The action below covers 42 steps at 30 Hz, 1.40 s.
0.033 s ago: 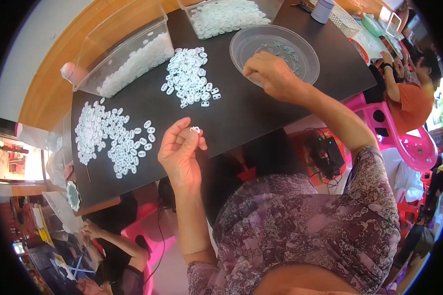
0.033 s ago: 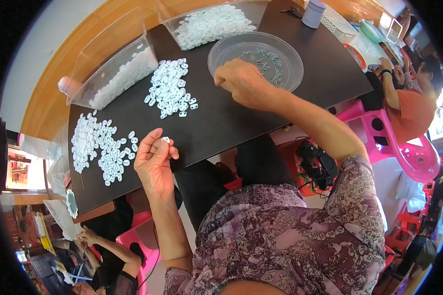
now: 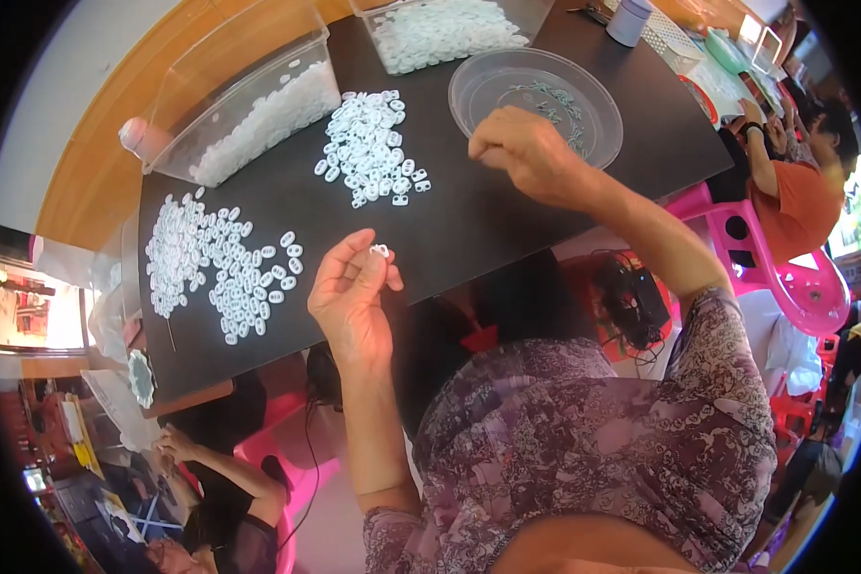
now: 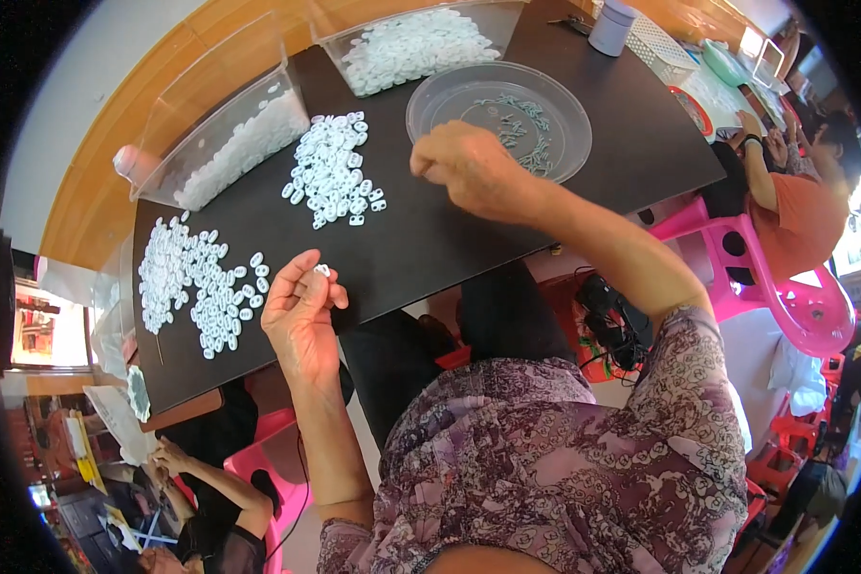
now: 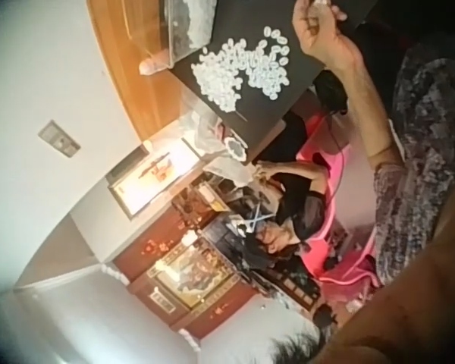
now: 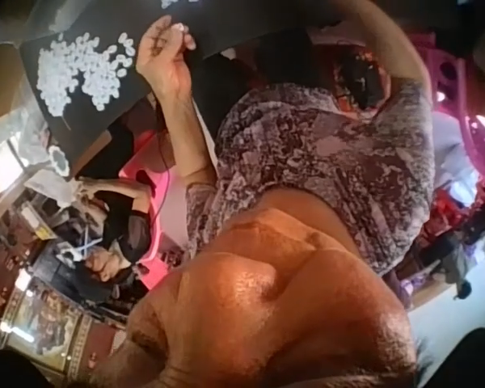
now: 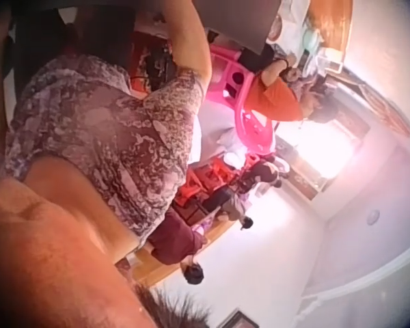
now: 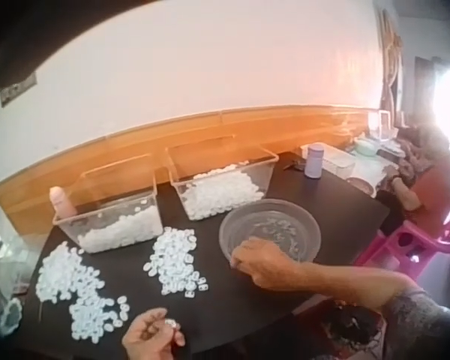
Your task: Assembling small metal pins or rings into white plastic components at a workshop table.
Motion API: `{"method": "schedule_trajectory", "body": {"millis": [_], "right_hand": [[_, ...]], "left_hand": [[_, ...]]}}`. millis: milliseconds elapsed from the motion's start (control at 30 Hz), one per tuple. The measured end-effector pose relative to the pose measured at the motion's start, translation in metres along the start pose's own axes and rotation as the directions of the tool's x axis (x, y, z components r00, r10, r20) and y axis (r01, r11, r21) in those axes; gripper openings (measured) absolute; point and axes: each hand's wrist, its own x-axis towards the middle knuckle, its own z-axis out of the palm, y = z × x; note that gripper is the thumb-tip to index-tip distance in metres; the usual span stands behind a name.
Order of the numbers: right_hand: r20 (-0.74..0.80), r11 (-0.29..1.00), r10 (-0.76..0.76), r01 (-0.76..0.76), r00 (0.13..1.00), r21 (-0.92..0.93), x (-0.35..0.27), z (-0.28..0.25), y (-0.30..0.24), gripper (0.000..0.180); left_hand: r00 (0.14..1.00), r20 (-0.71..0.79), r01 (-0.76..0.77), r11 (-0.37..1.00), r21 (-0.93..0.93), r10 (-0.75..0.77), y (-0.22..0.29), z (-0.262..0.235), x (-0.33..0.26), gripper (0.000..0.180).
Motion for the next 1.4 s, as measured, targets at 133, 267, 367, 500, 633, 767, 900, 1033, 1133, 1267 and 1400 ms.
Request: {"method": "schedule_trajectory", "body": {"millis": [133,267,367,500,633,767,900,1033,1133,1267,1400], "right_hand": [[0.062,0.882,0.159,-0.17,0.985,0.44,0.0,0.017,-0.044,0.005],[0.043,0.799,0.17,-0.163,0.985,0.578,0.002,0.044,-0.077,0.007],[-0.011,0.816,0.167,-0.132,0.986,0.563,0.003,0.055,-0.092,0.007],[0.167,0.722,0.277,-0.319,0.946,0.614,0.004,0.054,-0.105,0.008],[0.291,0.506,0.34,-0.435,0.894,0.745,0.0,0.062,-0.106,0.011],[0.308,0.486,0.348,-0.451,0.886,0.749,0.001,0.064,-0.111,0.011],[0.332,0.532,0.339,-0.47,0.88,0.704,0.0,0.064,-0.112,0.014],[0.313,0.595,0.33,-0.454,0.891,0.663,0.001,0.062,-0.116,0.014],[0.273,0.633,0.297,-0.403,0.915,0.661,0.0,0.062,-0.118,0.009],[0.266,0.631,0.296,-0.396,0.918,0.666,-0.001,0.064,-0.118,0.009],[0.246,0.659,0.28,-0.372,0.928,0.654,-0.003,0.066,-0.118,0.009]], "left_hand": [[1.0,0.015,-0.023,1.0,-0.004,0.023,-0.005,-0.006,-0.003,0.018],[1.0,0.017,-0.023,0.998,-0.05,0.024,-0.001,0.001,-0.011,0.015],[0.999,0.006,-0.031,0.999,-0.037,0.031,0.002,-0.003,-0.015,0.011],[0.995,-0.044,-0.09,0.994,0.069,0.093,0.002,-0.006,-0.018,0.013],[0.993,-0.038,-0.11,0.988,0.107,0.114,0.0,-0.009,-0.024,0.017],[0.984,-0.049,-0.161,0.973,0.166,0.171,-0.004,-0.01,-0.028,0.022],[0.975,-0.016,-0.21,0.949,0.237,0.22,-0.006,-0.014,-0.029,0.021],[0.967,-0.046,-0.231,0.942,0.244,0.25,-0.006,-0.012,-0.031,0.018],[0.965,-0.036,-0.238,0.928,0.286,0.259,-0.005,-0.011,-0.032,0.017],[0.96,-0.024,-0.257,0.908,0.332,0.28,-0.007,-0.013,-0.033,0.019],[0.945,0.013,-0.302,0.856,0.419,0.327,-0.008,-0.015,-0.034,0.02]]}}
